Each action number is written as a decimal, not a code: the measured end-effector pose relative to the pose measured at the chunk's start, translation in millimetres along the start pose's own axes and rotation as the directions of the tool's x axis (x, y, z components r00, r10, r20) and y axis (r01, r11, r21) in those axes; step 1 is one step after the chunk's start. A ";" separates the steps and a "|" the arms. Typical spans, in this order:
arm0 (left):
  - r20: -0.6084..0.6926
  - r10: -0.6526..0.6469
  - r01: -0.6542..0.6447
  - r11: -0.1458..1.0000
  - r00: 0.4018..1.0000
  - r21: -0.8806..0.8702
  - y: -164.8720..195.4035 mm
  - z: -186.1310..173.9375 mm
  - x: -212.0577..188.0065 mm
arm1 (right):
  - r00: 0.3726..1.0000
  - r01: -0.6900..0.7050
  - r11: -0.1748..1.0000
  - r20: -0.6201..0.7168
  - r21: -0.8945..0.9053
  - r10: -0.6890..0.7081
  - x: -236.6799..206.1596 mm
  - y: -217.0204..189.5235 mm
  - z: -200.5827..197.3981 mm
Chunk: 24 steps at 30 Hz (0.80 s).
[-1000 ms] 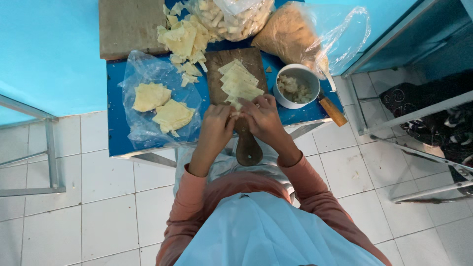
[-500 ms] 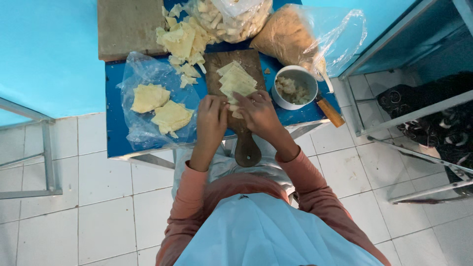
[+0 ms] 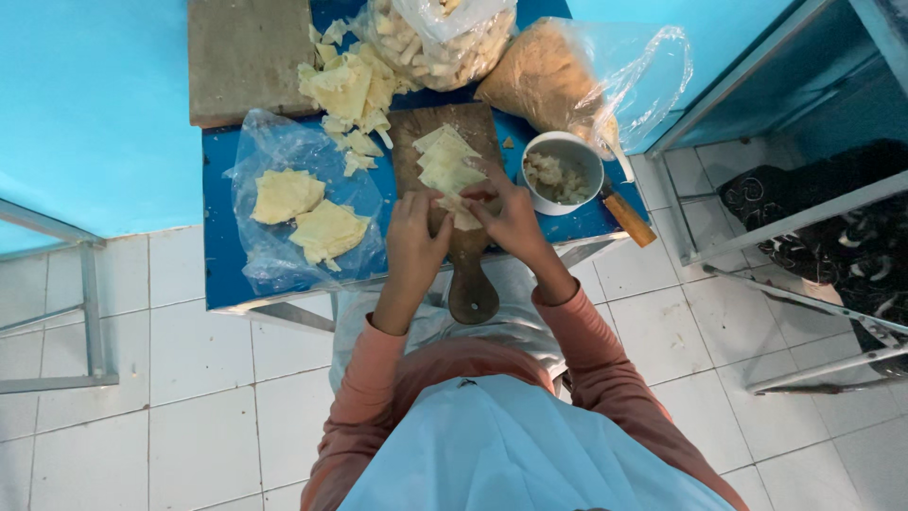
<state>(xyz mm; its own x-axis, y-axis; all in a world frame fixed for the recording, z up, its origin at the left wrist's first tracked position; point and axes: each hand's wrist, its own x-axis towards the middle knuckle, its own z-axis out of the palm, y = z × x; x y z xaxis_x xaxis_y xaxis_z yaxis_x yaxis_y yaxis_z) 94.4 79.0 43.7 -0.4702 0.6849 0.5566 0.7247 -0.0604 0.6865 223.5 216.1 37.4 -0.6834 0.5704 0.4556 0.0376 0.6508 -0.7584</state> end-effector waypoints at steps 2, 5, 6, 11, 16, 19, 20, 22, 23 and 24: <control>-0.013 0.014 -0.014 0.999 1.000 0.033 -0.9 -1.3 -2.5 | 0.994 -0.109 0.992 -0.014 0.066 0.110 0.6 3.8 0.8; -0.022 0.022 -0.022 1.000 0.999 0.018 -1.9 -1.4 -2.0 | 0.990 -0.140 0.981 -0.006 0.134 0.142 -0.2 9.4 1.5; -0.022 0.020 -0.020 1.000 1.000 0.008 -1.7 -0.9 -1.9 | 0.991 -0.129 0.980 0.000 0.152 0.131 -1.0 11.1 1.8; -0.019 0.036 -0.036 0.999 0.999 0.029 -1.6 2.5 -0.6 | 0.988 -0.148 0.964 -0.001 0.221 0.152 -1.5 22.8 5.8; 0.001 0.044 -0.044 0.998 0.999 0.040 -3.6 6.0 -3.0 | 0.987 -0.159 0.913 0.048 0.376 0.152 -0.1 38.0 6.5; 0.006 0.045 -0.045 0.998 0.999 0.036 -5.1 6.6 -4.3 | 0.985 -0.173 0.911 0.052 0.375 0.165 2.7 36.7 2.2; 0.003 0.048 -0.048 0.998 0.999 0.037 -5.6 6.4 -4.1 | 0.986 -0.167 0.890 0.045 0.425 0.164 6.5 32.9 0.3; 0.050 0.032 -0.035 0.997 0.998 0.063 -6.8 4.8 -5.6 | 0.980 -0.201 0.885 0.072 0.420 0.188 11.6 19.1 -10.1; 0.073 0.027 -0.033 0.997 0.997 0.076 -7.7 3.8 -5.3 | 0.972 -0.234 0.901 0.102 0.365 0.211 15.3 10.1 -21.4; 0.072 0.026 -0.031 0.997 0.997 0.076 -8.2 3.3 -5.4 | 0.963 -0.266 0.914 0.132 0.307 0.236 19.3 -0.2 -34.6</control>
<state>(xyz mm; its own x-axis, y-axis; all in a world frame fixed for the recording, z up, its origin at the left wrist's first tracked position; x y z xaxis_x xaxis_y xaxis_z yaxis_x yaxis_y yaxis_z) 92.7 78.2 33.6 -0.4139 0.7337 0.5388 0.7753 -0.0261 0.6311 235.6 244.3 62.5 -0.7450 0.6370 0.1981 -0.0074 0.2890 -0.9573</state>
